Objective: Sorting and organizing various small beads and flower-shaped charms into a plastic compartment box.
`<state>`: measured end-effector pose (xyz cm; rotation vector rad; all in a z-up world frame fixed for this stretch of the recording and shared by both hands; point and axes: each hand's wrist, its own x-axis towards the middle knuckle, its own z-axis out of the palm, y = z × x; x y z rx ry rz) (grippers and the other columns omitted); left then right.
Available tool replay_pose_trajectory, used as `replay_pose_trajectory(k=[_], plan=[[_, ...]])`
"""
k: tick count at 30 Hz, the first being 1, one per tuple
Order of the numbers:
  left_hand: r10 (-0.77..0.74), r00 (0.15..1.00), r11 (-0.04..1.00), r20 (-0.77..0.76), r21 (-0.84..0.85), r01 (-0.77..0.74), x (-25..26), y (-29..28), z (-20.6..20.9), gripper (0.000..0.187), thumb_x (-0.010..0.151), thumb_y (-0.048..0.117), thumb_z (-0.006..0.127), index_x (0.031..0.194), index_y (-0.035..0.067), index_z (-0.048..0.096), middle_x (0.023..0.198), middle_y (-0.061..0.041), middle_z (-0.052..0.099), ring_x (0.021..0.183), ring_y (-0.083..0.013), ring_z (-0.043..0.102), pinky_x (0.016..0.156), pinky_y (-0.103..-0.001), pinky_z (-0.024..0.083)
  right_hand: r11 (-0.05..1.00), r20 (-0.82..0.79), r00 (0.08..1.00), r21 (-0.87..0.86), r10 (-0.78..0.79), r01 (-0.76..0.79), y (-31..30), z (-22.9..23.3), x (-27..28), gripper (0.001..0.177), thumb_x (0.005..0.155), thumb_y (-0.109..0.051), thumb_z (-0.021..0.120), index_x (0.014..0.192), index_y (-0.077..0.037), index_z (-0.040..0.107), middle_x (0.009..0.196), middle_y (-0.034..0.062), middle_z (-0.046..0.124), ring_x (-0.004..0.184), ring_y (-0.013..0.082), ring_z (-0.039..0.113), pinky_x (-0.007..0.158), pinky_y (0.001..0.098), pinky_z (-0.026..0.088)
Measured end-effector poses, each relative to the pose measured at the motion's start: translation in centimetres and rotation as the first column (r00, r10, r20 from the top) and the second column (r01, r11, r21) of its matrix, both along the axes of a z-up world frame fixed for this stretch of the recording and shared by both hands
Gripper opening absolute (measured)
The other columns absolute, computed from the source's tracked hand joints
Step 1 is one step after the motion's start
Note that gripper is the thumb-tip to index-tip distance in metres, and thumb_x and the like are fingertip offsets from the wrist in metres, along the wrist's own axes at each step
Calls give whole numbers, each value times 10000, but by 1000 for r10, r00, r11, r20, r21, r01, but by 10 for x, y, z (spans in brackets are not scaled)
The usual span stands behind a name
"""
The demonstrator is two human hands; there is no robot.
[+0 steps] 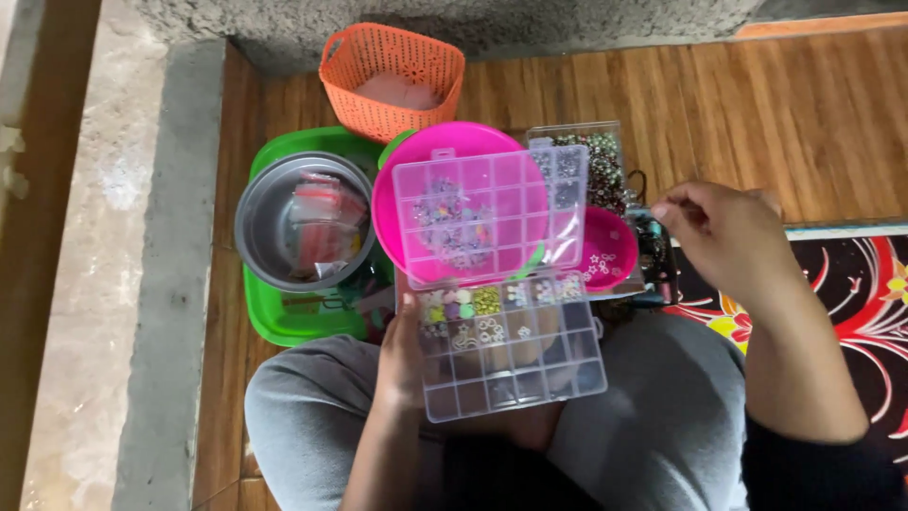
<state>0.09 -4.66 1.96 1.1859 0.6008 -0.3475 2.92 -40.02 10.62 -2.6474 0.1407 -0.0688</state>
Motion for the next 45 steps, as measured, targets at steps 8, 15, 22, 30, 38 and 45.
replay_pose_trajectory(k=[8,15,22,30,38,45], plan=[[75,997,989,0,-128,-74,4,7,-11,547,1044,340,456,1280,-121,630,1228,-238,697,1034,-259,627,922,-357,462,922,27,992,-372,125,-106,-7,-82,15,181,887,-302,680,811,-150,745,733,25,738,708,280,681,978,406,407],[97,993,991,66,-99,-91,3,22,-16,507,1079,312,434,1266,-109,645,1198,-208,716,967,-217,655,835,-307,477,850,-314,949,-488,38,-195,4,-62,21,316,972,-417,543,846,-223,759,638,-9,740,717,228,688,991,348,380],[112,994,993,9,-36,-112,5,31,-10,529,1077,310,409,1293,-122,622,1252,-237,696,1046,-250,639,917,-335,465,965,-308,951,-247,10,-91,1,-53,16,288,996,-353,575,823,-230,770,435,-20,658,402,168,648,927,274,389],[100,994,994,48,-54,-98,5,33,-21,518,1085,326,427,1224,-122,648,1170,-239,714,940,-244,653,831,-320,485,964,-166,978,-213,124,-158,-10,-97,21,229,928,-384,659,922,-208,805,830,-8,756,680,229,634,963,372,362],[128,991,991,-42,33,-127,5,25,-13,535,1063,327,438,1277,-122,635,1204,-239,707,1005,-246,643,880,-324,471,963,-336,927,-145,166,-225,-13,-103,31,286,925,-476,646,874,-246,809,899,-87,755,734,164,628,995,374,298],[108,993,994,-46,-10,-109,7,24,-10,574,1043,346,421,1320,-119,613,1281,-264,686,1086,-287,636,942,-368,460,945,-417,892,-184,175,-271,-10,-96,33,306,896,-501,671,938,-240,826,919,-50,719,857,180,634,987,405,283]])
